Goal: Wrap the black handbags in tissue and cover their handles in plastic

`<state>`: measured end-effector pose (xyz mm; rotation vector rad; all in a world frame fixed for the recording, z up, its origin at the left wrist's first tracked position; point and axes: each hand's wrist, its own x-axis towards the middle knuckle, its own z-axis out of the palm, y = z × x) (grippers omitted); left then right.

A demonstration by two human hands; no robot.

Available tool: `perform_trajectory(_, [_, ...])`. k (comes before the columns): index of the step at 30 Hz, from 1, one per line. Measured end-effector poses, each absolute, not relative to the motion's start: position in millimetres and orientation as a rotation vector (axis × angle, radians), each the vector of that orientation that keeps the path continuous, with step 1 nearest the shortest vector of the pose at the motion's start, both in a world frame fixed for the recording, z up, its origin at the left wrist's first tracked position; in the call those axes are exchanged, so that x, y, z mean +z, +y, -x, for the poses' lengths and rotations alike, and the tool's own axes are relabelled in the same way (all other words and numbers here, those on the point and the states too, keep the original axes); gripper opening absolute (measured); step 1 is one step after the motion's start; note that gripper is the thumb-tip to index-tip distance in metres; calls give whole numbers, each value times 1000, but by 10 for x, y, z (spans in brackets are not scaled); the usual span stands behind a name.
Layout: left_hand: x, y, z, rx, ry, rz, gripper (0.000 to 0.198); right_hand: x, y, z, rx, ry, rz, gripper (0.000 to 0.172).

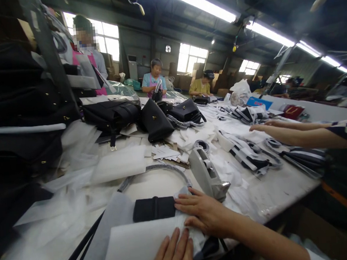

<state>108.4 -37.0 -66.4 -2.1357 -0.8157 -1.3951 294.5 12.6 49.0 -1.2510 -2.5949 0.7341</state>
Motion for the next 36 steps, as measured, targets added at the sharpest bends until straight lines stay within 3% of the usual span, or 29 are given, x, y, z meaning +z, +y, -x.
perform_trajectory(5, [-788, -303, -1277, -1618, -897, 1910, 25, 483, 145, -2957, 797, -2484, 1257, 39])
perform_trajectory(9, [-781, -306, -1293, -1604, -885, 1941, 26, 317, 256, -2903, 601, -2243, 1410, 31])
perform_trajectory(14, [-728, -302, -1233, -1602, -858, 1971, 33, 313, 404, -2903, 411, -2464, 1398, 18])
perform_trajectory(19, [-646, -359, -1081, -1430, -834, 2142, 36, 505, 511, -2964, 402, -2697, 1351, 20])
perform_trajectory(24, [-558, -424, -965, -1274, -852, 2287, 38, 519, 607, -2943, 416, -2704, 1401, 33])
perform_trajectory(28, [-537, -425, -953, -1265, -849, 2311, 41, 439, 674, -2881, 461, -2680, 1518, 32])
perform_trajectory(36, [-610, -443, -966, -1275, -872, 2308, 42, 443, 705, -2866, 155, -2934, 1327, 21])
